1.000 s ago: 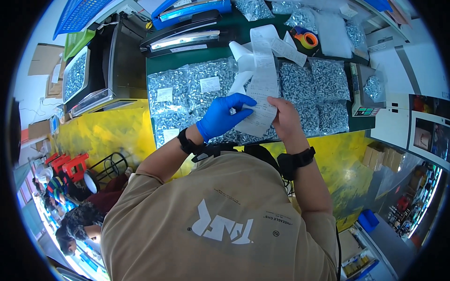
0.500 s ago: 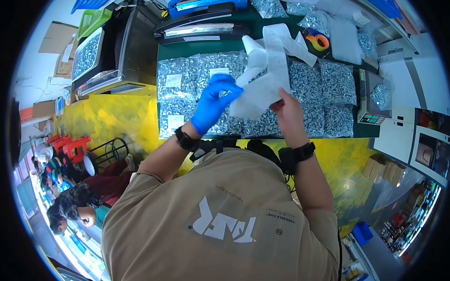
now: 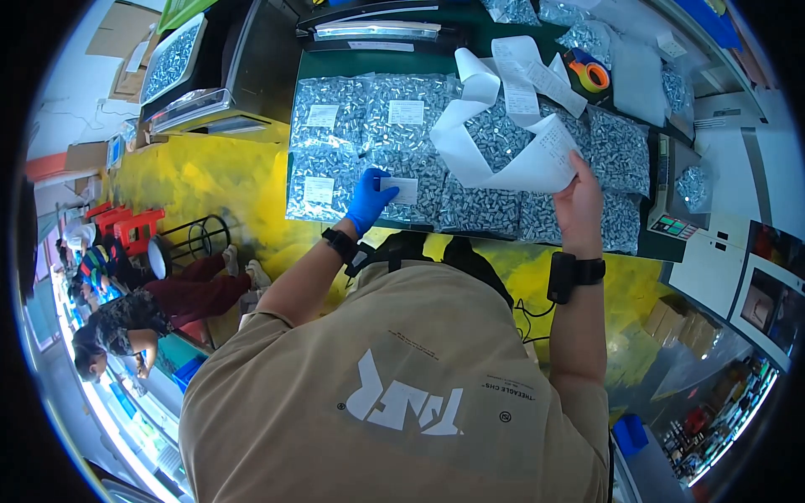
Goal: The person seals a plastic bag of metal parts using a heat sealer, weighs it on a scale, and tears a paper slip from a roll to place on the bag.
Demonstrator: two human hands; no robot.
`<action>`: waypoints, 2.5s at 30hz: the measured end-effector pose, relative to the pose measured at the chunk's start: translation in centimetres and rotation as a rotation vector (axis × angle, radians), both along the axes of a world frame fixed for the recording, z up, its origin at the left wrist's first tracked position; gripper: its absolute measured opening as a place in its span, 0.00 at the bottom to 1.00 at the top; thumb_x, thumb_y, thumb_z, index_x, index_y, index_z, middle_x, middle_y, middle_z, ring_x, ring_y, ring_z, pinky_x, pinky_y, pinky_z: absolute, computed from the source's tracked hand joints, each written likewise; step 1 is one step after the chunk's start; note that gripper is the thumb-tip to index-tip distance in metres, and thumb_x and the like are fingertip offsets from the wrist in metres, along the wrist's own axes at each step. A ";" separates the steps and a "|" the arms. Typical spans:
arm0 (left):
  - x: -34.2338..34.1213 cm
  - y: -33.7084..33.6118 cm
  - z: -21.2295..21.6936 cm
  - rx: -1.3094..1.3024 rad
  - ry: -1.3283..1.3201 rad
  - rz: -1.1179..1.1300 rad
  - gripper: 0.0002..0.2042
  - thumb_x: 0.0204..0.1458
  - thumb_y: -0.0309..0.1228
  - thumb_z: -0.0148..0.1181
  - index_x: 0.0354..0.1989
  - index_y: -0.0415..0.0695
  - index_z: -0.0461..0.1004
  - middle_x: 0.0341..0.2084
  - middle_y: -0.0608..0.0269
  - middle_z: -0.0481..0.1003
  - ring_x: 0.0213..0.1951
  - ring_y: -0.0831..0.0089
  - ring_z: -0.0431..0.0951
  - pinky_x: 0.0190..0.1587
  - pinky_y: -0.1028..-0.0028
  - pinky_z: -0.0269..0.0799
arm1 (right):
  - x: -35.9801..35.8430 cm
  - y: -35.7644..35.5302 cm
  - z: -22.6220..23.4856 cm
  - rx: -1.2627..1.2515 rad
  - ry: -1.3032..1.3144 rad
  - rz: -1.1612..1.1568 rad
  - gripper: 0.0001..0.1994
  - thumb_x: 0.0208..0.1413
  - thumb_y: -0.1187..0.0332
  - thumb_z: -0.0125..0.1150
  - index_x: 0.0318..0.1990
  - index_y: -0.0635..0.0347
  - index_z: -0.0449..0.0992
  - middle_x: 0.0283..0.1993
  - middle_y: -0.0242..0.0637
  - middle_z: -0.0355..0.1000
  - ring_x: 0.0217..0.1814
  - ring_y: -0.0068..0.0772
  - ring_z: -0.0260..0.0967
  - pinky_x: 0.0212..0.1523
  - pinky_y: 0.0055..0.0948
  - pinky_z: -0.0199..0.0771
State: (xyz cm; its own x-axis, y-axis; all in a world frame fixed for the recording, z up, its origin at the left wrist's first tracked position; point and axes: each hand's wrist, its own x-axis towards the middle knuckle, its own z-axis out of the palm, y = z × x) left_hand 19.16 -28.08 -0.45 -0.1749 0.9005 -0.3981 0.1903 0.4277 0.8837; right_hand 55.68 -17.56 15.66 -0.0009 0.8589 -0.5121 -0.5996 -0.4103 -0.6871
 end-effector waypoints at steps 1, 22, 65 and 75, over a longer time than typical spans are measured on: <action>0.2 -0.3 -0.4 0.026 0.064 -0.016 0.18 0.47 0.25 0.66 0.44 0.40 0.66 0.33 0.56 0.74 0.35 0.72 0.76 0.37 0.72 0.74 | 0.0 -0.1 -0.1 -0.001 0.000 0.005 0.17 0.61 0.65 0.53 0.53 0.66 0.68 0.52 0.41 0.71 0.54 0.34 0.69 0.55 0.36 0.68; 1.5 -0.3 3.4 -0.193 0.510 0.123 0.22 0.47 0.40 0.67 0.43 0.39 0.69 0.32 0.47 0.77 0.35 0.53 0.79 0.38 0.62 0.74 | 1.3 -1.1 -0.8 -0.037 -0.006 0.061 0.17 0.61 0.66 0.53 0.54 0.67 0.67 0.52 0.42 0.72 0.54 0.35 0.70 0.55 0.34 0.69; 18.5 8.7 20.4 0.449 0.192 -0.606 0.15 0.52 0.23 0.60 0.49 0.46 0.74 0.35 0.61 0.78 0.32 0.75 0.77 0.38 0.75 0.74 | 2.9 0.6 -1.9 0.071 0.244 0.354 0.15 0.60 0.65 0.52 0.48 0.68 0.72 0.43 0.41 0.74 0.43 0.31 0.73 0.46 0.31 0.71; 19.4 8.3 19.3 0.687 0.442 -0.428 0.08 0.49 0.25 0.64 0.39 0.46 0.78 0.34 0.58 0.79 0.31 0.70 0.78 0.37 0.72 0.74 | 3.0 1.6 -1.9 -0.008 0.148 0.360 0.14 0.61 0.65 0.52 0.47 0.69 0.72 0.46 0.40 0.74 0.46 0.32 0.73 0.47 0.32 0.71</action>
